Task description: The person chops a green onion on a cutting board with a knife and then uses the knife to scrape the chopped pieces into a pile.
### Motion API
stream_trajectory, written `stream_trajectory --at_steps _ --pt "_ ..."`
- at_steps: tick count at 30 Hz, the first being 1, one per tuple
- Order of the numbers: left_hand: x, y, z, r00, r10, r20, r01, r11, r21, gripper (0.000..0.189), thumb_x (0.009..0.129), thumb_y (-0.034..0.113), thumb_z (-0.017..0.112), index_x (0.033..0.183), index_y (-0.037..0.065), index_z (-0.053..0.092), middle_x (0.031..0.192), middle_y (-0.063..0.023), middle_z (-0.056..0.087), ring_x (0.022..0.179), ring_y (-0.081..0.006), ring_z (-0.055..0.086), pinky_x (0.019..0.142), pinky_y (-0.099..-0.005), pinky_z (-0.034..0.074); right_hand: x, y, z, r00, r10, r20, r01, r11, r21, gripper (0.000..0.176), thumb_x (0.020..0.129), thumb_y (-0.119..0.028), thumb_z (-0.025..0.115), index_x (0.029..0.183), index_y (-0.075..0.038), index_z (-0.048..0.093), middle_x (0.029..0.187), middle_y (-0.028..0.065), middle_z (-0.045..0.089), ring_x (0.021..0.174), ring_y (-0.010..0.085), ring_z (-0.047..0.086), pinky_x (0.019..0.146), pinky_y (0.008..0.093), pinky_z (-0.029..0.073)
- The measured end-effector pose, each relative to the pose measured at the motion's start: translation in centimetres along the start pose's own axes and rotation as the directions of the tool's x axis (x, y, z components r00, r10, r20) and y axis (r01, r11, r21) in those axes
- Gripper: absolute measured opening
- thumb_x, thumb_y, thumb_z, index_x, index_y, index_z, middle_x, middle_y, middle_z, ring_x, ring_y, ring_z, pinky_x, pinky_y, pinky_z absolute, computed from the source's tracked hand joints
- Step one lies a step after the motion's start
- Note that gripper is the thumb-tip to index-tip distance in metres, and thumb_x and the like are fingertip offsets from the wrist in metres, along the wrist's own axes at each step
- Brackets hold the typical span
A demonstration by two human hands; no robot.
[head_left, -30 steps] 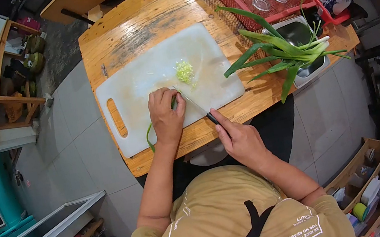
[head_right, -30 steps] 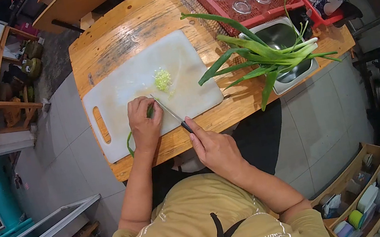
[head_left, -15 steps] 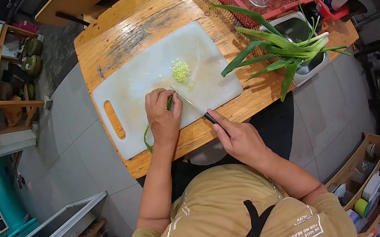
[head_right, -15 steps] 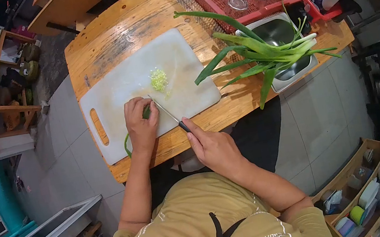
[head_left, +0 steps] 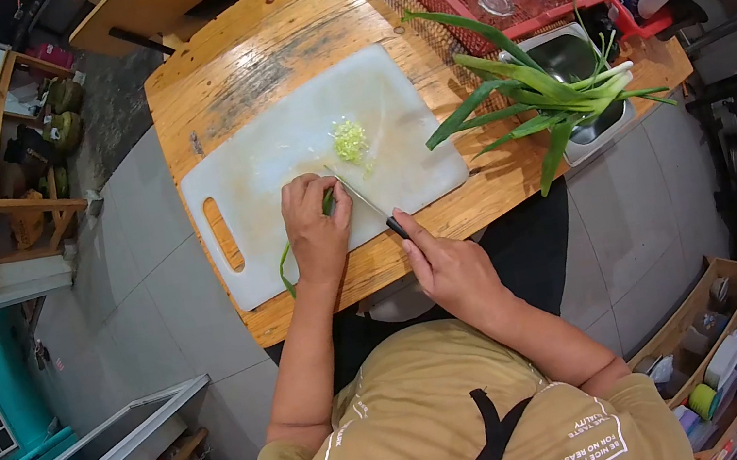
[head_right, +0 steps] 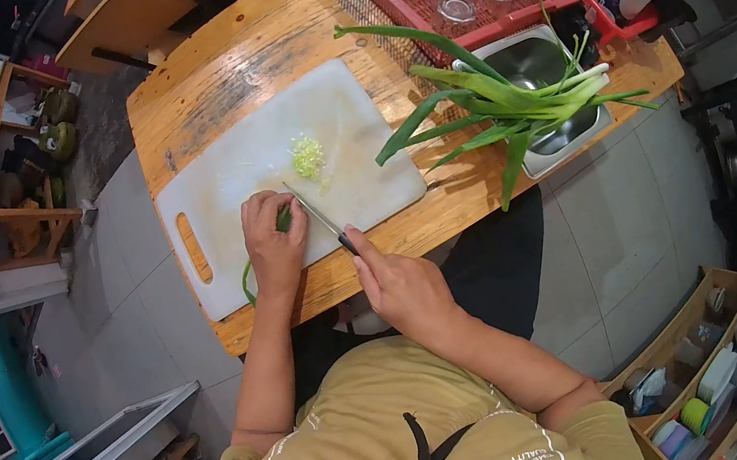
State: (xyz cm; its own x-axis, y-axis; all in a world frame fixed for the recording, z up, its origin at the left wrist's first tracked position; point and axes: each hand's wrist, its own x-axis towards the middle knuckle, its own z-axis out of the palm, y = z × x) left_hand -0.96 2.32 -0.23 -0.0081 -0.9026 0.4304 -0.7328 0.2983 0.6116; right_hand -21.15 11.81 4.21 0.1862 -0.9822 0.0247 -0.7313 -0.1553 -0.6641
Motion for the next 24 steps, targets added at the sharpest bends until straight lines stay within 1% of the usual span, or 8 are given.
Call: stream_trajectory --at_steps 2,4,8,11,17,20,23,24 --pt "0.0 0.2 0.0 1.0 -0.002 -0.012 0.002 1.0 0.0 0.012 0.091 0.002 0.079 0.101 0.0 0.073 0.107 -0.0152 0.069 0.103 -0.0368 0.064 0.093 -0.0469 0.053 -0.6 0.2 -0.2 0.999 -0.005 -0.037 0.006 1.0 0.027 0.049 0.113 -0.024 0.062 0.161 -0.015 0.059 0.073 0.0202 0.071 0.066 0.0403 0.072 0.063 0.0516 0.057" --pt "-0.1 0.2 0.0 1.0 -0.007 -0.019 0.007 1.0 -0.007 0.012 0.091 0.002 0.079 0.101 0.0 0.073 0.107 -0.0153 0.069 0.102 -0.0369 0.064 0.093 -0.047 0.052 -1.2 0.5 -0.8 0.998 0.055 0.008 -0.055 0.998 0.031 0.049 0.113 -0.023 0.063 0.161 -0.015 0.059 0.073 0.0205 0.071 0.065 0.0412 0.071 0.063 0.0522 0.057" --pt "-0.2 0.0 0.2 1.0 0.014 -0.004 -0.014 1.0 0.001 0.013 0.09 0.002 0.079 0.102 0.001 0.073 0.107 -0.0148 0.069 0.104 -0.0369 0.064 0.094 -0.0466 0.052 -0.1 0.3 -0.7 1.0 0.026 -0.014 -0.026 1.0 0.018 0.049 0.113 -0.022 0.064 0.161 -0.015 0.06 0.074 0.0215 0.071 0.066 0.0421 0.072 0.064 0.0527 0.057" --pt "-0.1 0.0 0.2 1.0 0.013 -0.015 -0.013 1.0 0.007 0.013 0.09 0.003 0.079 0.102 0.001 0.073 0.107 -0.0143 0.069 0.104 -0.0367 0.064 0.094 -0.0467 0.052 0.6 0.5 0.0 1.0 -0.004 0.0 0.004 1.0 0.023 0.048 0.114 -0.025 0.061 0.161 -0.013 0.059 0.077 0.0196 0.073 0.068 0.0399 0.073 0.063 0.0515 0.059" --pt "-0.1 0.1 0.0 1.0 0.01 -0.006 -0.01 1.0 0.019 0.013 0.09 0.003 0.078 0.101 0.001 0.072 0.107 -0.0138 0.069 0.104 -0.0363 0.064 0.095 -0.0469 0.052 -1.0 0.8 -1.4 0.998 0.057 -0.016 -0.056 0.998 0.033 0.049 0.113 -0.024 0.063 0.16 -0.012 0.059 0.075 0.0205 0.072 0.068 0.0414 0.073 0.064 0.053 0.058" --pt "-0.1 0.1 0.2 1.0 0.009 -0.012 -0.009 1.0 0.016 0.013 0.089 0.003 0.078 0.1 0.001 0.072 0.106 -0.0139 0.069 0.104 -0.0364 0.064 0.094 -0.0467 0.052 -0.8 0.8 -1.7 0.997 0.07 -0.023 -0.068 0.994 0.09 0.049 0.112 -0.023 0.065 0.16 -0.013 0.06 0.074 0.0211 0.071 0.067 0.0421 0.073 0.064 0.0529 0.058" --pt "-0.1 -0.2 0.1 1.0 0.015 -0.022 -0.015 1.0 0.007 0.012 0.089 0.002 0.078 0.099 0.001 0.071 0.105 -0.0141 0.069 0.103 -0.0367 0.064 0.094 -0.047 0.052 -0.9 0.2 -1.5 0.998 0.043 -0.041 -0.035 0.983 0.178 0.048 0.112 -0.022 0.065 0.159 -0.013 0.061 0.075 0.0215 0.071 0.068 0.0424 0.073 0.064 0.0529 0.057" --pt "0.0 -0.1 0.1 1.0 0.019 -0.019 -0.019 1.0 0.001 0.012 0.089 0.002 0.078 0.098 0.001 0.071 0.104 -0.0142 0.068 0.103 -0.0369 0.063 0.093 -0.0472 0.052 -0.9 0.1 -1.5 0.999 0.043 -0.029 -0.037 0.983 0.179 0.049 0.112 -0.021 0.065 0.16 -0.013 0.06 0.079 0.0235 0.072 0.07 0.0429 0.073 0.065 0.0506 0.057"
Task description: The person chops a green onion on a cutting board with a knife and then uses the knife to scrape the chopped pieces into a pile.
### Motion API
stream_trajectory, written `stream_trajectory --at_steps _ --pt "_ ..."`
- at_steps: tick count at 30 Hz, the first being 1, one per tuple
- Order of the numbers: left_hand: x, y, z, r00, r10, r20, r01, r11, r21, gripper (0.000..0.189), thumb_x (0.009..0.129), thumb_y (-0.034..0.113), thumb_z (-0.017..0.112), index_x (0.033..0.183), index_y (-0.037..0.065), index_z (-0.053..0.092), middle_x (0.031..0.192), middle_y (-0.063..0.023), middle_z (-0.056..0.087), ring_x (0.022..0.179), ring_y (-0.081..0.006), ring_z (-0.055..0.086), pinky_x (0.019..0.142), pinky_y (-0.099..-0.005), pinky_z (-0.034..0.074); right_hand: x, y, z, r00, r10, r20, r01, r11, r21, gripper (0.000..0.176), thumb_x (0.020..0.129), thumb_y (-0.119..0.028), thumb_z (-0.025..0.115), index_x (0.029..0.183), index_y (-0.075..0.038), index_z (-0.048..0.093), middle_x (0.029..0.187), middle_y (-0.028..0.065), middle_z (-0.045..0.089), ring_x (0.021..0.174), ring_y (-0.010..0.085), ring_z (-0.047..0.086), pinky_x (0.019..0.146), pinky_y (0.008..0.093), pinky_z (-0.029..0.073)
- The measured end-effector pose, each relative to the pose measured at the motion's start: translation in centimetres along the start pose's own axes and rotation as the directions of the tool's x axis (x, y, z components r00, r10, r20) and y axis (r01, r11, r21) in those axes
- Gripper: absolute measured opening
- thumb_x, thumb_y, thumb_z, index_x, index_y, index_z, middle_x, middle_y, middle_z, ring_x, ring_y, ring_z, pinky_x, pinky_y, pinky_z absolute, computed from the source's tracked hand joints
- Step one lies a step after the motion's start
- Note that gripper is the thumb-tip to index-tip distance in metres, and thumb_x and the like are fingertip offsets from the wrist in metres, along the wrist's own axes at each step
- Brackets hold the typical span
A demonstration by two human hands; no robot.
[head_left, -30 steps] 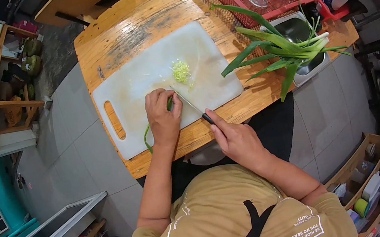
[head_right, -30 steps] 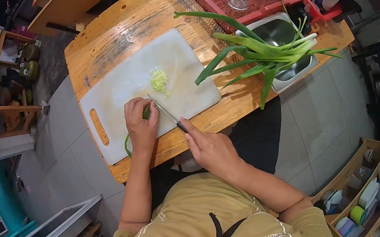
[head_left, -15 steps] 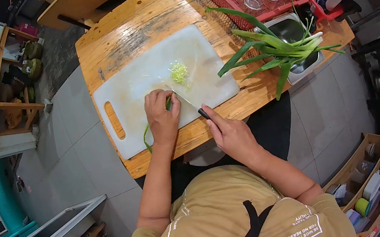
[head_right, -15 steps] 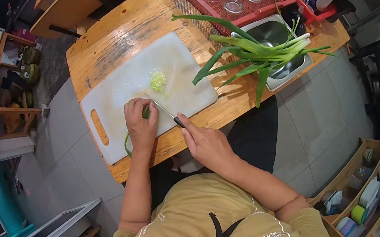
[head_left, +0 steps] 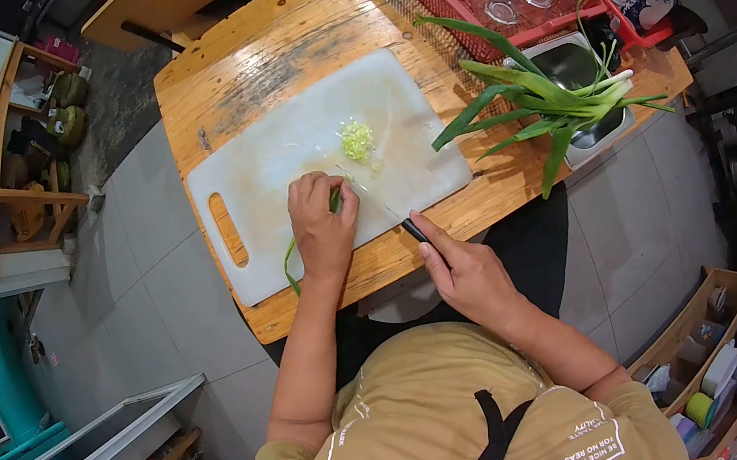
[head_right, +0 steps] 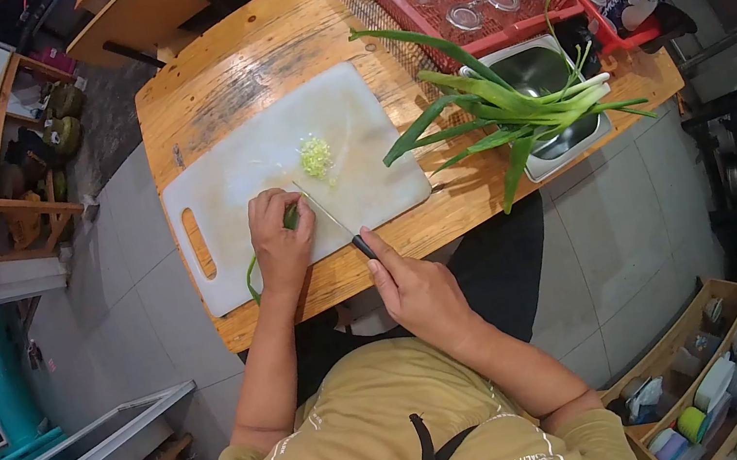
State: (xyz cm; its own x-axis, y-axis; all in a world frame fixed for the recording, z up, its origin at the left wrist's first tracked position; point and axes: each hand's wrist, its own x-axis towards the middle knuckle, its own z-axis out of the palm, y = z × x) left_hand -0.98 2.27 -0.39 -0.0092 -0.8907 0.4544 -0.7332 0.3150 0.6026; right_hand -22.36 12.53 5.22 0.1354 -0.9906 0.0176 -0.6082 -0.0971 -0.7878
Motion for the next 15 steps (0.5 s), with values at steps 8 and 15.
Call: stream_trajectory --at_steps 8,15 --pt "0.11 0.15 0.03 1.0 -0.008 0.003 0.008 1.0 0.005 0.012 0.088 0.001 0.078 0.096 0.001 0.07 0.102 -0.0138 0.068 0.101 -0.0367 0.063 0.092 -0.0471 0.052 -0.32 -0.21 0.03 0.999 0.015 0.029 -0.015 1.0 -0.005 0.048 0.113 -0.02 0.066 0.16 -0.012 0.061 0.08 0.0247 0.072 0.071 0.0428 0.073 0.067 0.0482 0.057" --pt "0.15 0.25 -0.04 1.0 -0.006 0.006 0.006 1.0 0.021 0.013 0.088 0.0 0.077 0.097 0.001 0.069 0.103 -0.0136 0.068 0.1 -0.0364 0.063 0.091 -0.0465 0.052 -0.35 0.06 0.46 1.0 -0.017 -0.002 0.016 0.999 -0.03 0.049 0.111 -0.02 0.067 0.16 -0.012 0.062 0.074 0.0218 0.069 0.067 0.0415 0.072 0.063 0.0486 0.057"
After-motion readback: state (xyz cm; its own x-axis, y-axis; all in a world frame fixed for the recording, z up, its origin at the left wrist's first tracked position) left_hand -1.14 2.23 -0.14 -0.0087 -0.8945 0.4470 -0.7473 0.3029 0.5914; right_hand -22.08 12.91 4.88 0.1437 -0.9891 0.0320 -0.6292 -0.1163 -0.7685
